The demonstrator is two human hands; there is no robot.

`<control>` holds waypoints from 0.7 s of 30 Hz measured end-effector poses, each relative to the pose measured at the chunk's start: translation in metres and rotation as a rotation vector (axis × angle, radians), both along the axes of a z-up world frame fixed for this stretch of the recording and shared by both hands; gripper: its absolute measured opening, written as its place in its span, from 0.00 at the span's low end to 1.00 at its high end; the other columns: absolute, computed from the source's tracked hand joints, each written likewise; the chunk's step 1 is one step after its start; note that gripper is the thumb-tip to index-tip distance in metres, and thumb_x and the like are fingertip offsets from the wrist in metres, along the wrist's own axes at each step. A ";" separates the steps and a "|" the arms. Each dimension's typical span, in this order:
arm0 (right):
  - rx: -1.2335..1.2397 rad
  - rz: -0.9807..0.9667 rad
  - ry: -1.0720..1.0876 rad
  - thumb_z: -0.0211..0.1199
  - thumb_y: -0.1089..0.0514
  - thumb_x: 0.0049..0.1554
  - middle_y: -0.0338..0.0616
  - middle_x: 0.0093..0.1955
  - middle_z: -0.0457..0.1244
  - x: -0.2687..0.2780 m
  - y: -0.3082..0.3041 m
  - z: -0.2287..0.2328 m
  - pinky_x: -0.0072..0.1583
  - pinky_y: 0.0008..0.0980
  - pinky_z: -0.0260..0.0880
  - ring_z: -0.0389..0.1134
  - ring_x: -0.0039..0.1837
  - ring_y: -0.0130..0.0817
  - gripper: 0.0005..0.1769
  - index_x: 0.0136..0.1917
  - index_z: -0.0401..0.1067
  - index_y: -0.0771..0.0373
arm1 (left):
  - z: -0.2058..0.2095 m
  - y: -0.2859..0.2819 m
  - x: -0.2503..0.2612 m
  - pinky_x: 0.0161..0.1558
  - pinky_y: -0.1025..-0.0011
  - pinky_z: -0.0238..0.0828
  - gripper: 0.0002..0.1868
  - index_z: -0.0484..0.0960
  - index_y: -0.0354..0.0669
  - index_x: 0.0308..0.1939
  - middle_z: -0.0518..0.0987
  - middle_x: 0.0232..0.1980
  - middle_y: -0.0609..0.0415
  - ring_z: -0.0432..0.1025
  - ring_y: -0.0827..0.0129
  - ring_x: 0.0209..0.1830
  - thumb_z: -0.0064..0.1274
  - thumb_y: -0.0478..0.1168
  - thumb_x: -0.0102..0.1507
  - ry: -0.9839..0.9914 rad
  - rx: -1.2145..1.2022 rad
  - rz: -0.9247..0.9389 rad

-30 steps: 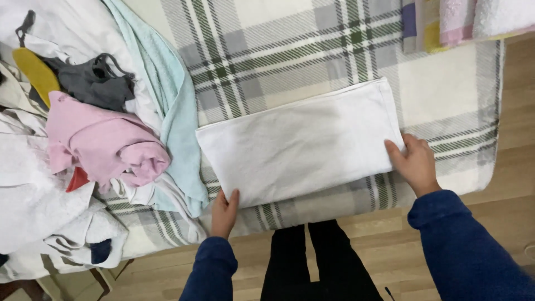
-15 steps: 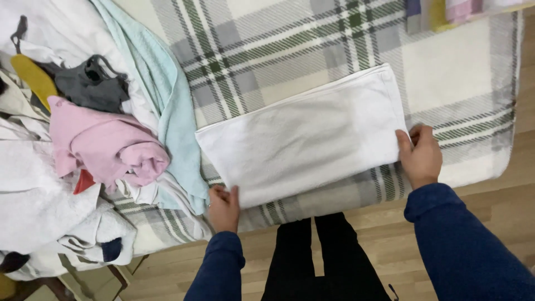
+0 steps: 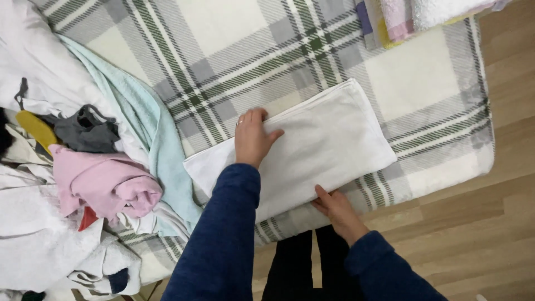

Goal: The person folds several towels one by one on a bed. They pick up each towel, unfold it, fold it into a neat rectangle, and place it on a growing stack. Towels include pink-striped, white, light blue, and gray varieties.

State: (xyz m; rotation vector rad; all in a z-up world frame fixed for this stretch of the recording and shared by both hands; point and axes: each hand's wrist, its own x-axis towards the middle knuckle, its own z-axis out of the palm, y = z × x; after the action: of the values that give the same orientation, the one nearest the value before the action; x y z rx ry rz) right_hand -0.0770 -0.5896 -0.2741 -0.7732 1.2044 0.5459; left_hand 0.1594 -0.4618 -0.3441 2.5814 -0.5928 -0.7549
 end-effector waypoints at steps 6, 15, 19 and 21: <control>0.036 -0.141 -0.012 0.57 0.46 0.66 0.55 0.82 0.49 -0.002 0.007 0.003 0.80 0.52 0.47 0.53 0.79 0.52 0.41 0.83 0.45 0.64 | -0.004 -0.019 0.013 0.61 0.56 0.72 0.37 0.82 0.53 0.57 0.83 0.54 0.51 0.76 0.52 0.61 0.65 0.69 0.53 0.353 0.192 -0.026; -0.188 0.057 -0.260 0.66 0.55 0.59 0.48 0.67 0.66 -0.025 -0.051 0.048 0.72 0.54 0.60 0.64 0.67 0.43 0.29 0.72 0.67 0.62 | 0.151 0.002 0.031 0.34 0.64 0.81 0.27 0.86 0.36 0.41 0.87 0.36 0.43 0.83 0.58 0.33 0.68 0.58 0.56 0.975 -0.135 0.549; -0.476 0.142 -0.451 0.63 0.61 0.61 0.49 0.60 0.70 0.040 -0.097 0.087 0.66 0.48 0.67 0.66 0.60 0.36 0.21 0.67 0.72 0.68 | 0.196 0.013 0.043 0.31 0.62 0.83 0.22 0.87 0.41 0.45 0.87 0.35 0.43 0.83 0.60 0.30 0.69 0.54 0.58 0.833 -0.434 0.790; -0.580 0.144 -0.569 0.63 0.64 0.61 0.47 0.58 0.70 0.085 -0.107 0.132 0.66 0.47 0.67 0.66 0.59 0.34 0.19 0.66 0.72 0.68 | 0.223 0.014 0.052 0.37 0.66 0.82 0.19 0.87 0.40 0.45 0.87 0.37 0.48 0.82 0.66 0.34 0.66 0.52 0.61 0.694 -0.570 0.753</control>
State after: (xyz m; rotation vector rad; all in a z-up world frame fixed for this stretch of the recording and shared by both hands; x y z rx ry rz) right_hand 0.0077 -0.6969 -0.1423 -1.4067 0.7701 0.0586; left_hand 0.2118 -0.4477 -0.1206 1.6452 0.3322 -0.9380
